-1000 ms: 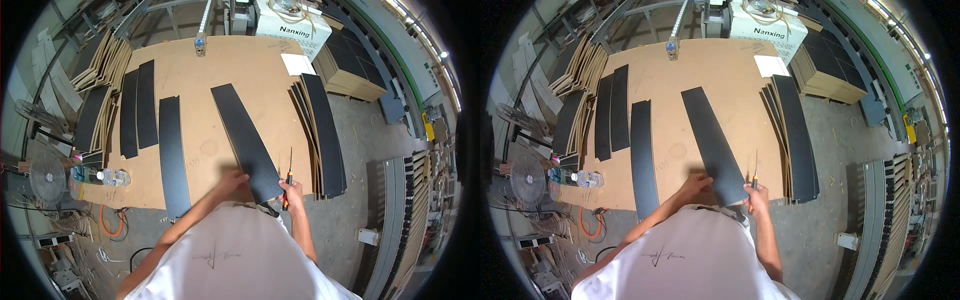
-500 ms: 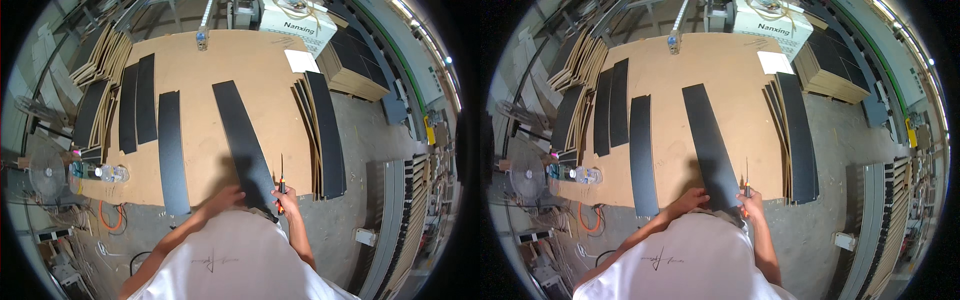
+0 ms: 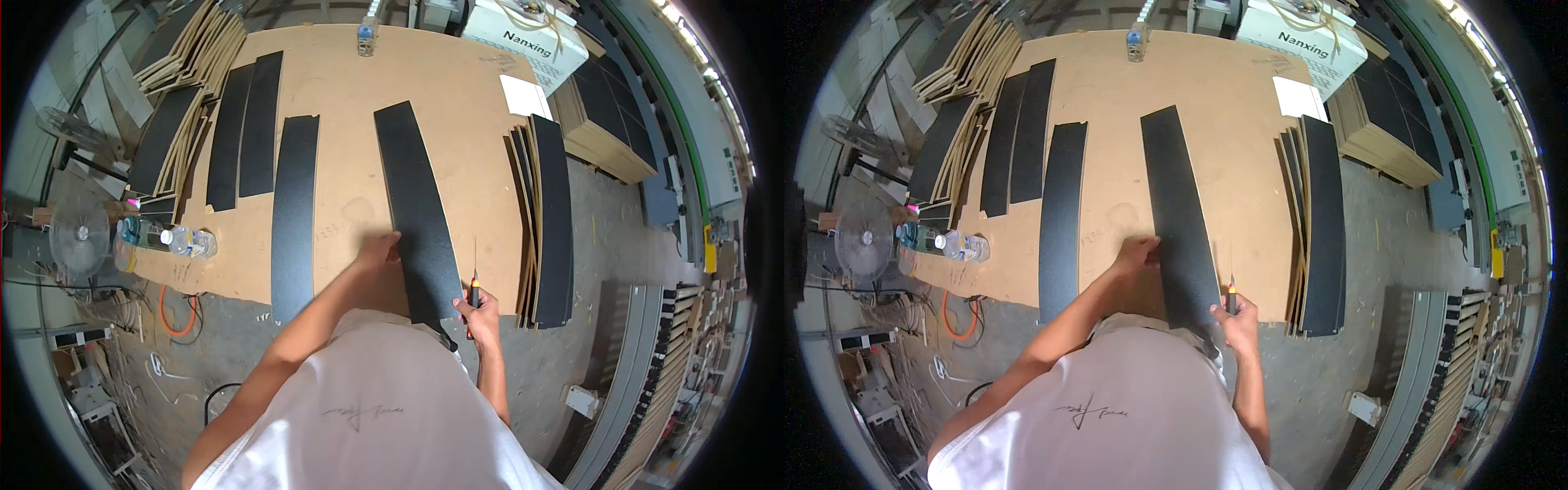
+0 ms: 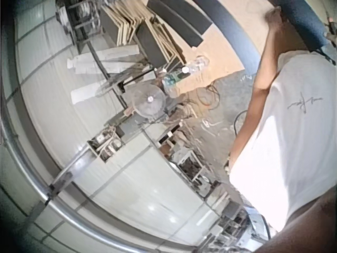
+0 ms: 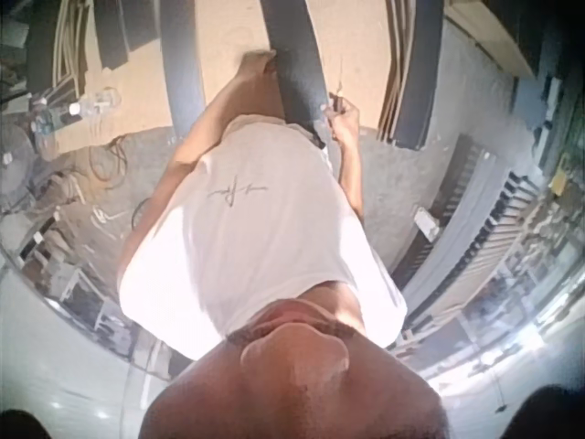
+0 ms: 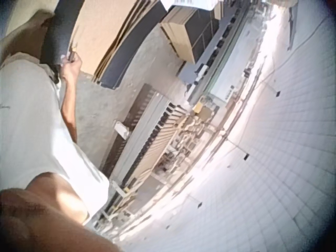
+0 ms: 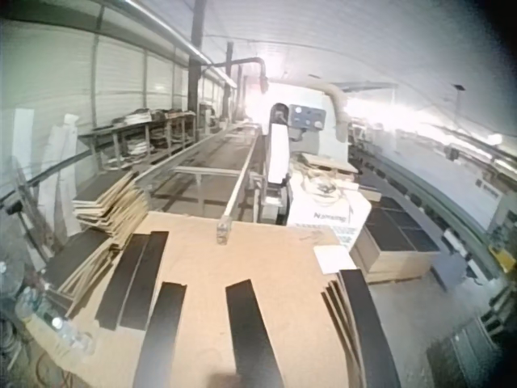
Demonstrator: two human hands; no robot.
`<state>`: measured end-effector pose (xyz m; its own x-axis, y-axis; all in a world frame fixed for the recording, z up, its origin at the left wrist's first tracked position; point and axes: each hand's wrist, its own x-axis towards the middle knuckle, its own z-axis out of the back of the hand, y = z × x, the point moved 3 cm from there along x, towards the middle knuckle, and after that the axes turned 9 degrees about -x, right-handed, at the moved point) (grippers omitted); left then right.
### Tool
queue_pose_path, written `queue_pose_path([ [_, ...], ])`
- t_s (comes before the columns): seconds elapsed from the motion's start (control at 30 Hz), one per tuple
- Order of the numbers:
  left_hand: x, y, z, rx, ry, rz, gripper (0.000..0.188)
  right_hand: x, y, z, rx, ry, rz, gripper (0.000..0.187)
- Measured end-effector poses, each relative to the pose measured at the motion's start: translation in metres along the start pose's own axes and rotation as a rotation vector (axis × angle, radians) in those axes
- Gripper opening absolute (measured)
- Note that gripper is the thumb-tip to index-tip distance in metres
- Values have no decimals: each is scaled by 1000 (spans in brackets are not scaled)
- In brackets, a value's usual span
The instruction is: Trim and organize wood panels using a utility knife in a furniture manufacturing facility.
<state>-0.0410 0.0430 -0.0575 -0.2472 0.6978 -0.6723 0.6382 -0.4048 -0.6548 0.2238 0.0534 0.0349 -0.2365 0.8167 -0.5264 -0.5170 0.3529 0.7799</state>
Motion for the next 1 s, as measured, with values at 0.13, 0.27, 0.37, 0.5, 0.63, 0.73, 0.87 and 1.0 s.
queue_pose_path([
  [0.13,26,-9,10,47,217,-155,21,-4,4,1,-45,-68,17,15],
  [0.27,32,-7,11,26,315,-157,17,-2,1,6,-83,-90,-3,10],
  [0.37,33,-7,15,10,344,-189,13,-1,2,5,-79,-98,17,11],
  [0.5,47,2,26,-35,333,-192,13,5,7,-1,-67,-82,15,12],
  [0.63,36,11,20,174,341,-112,18,11,-3,1,-108,-70,-7,12],
  [0.73,27,20,29,196,489,-184,24,14,-5,-2,-34,-75,-27,12],
  [0.87,7,5,42,395,188,-374,30,24,-14,-2,62,-71,-92,6],
  [1.0,-4,-12,117,980,-606,-683,74,43,-46,10,194,-157,-181,8],
])
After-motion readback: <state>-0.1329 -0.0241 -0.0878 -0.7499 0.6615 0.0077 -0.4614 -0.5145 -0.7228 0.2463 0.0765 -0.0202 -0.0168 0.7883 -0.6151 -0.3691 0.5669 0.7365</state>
